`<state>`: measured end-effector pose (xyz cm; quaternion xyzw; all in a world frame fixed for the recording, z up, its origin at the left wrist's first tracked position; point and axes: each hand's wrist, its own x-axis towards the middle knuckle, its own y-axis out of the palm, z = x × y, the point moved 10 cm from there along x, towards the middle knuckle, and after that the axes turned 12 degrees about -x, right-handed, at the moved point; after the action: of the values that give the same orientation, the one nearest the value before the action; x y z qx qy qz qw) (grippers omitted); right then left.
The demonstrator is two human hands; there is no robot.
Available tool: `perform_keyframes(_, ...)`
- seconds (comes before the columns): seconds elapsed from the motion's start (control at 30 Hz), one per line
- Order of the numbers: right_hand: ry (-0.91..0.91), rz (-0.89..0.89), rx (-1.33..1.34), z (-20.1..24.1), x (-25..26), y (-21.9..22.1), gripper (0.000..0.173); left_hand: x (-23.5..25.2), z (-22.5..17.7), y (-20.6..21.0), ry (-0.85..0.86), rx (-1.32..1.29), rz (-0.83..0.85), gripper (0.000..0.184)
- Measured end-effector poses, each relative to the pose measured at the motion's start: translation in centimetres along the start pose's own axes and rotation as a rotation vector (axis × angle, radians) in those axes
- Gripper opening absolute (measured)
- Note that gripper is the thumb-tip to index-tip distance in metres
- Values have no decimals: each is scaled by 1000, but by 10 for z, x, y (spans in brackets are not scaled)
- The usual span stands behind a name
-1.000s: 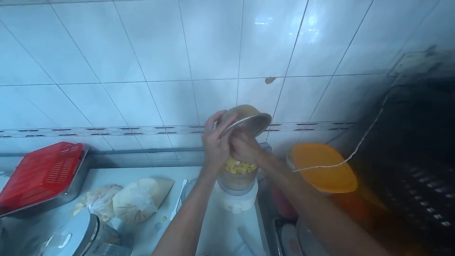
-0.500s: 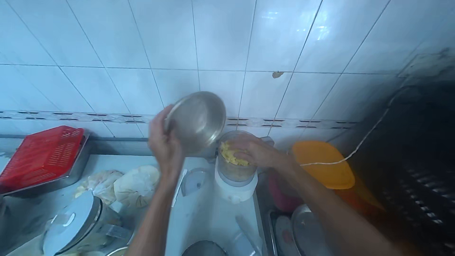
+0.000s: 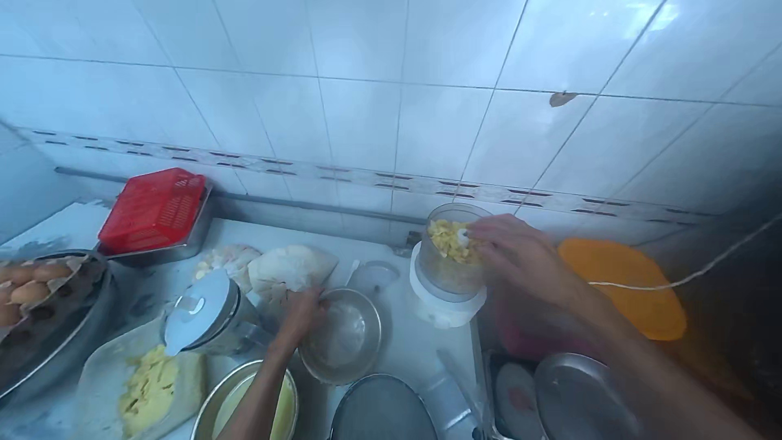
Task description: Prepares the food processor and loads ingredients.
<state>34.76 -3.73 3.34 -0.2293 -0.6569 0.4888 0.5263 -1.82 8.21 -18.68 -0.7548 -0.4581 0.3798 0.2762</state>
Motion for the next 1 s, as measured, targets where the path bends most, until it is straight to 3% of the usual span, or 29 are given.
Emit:
perform_keyframes(0.1,-28,115,-75,6,2,23,41,15,-6,31,32,-14,88,35)
perform_keyframes(0.23,91,-15,-87,13,3,15,38,17,-22,55,99,-94,68,41)
perform_keyframes(0.33,101,-71,-163,31,-7,12,33,7,-22,62,82,-89,149,61)
perform_keyframes(0.43,138,-311,-211,64,-26,-17,25,-29,-14,41,-77,165,188,43)
perform_keyframes(0.5,157,-326,-160,84,-31,-10,22,-58,-7,38,-134,294,257,33)
perform_keyframes(0.67,250,52,99,102,24,107,14,-93,-3,97,-154,441,492,38)
perform_keyframes(0.8,356,324,103,100,84,214,15,-81,15,120,-225,368,470,32)
perform_keyframes(0.9,428,520,36,102,117,282,28,-78,25,108,-267,309,418,28)
perform_keyframes(1.0,440,553,-11,111,138,323,42,-82,16,55,-248,236,286,27)
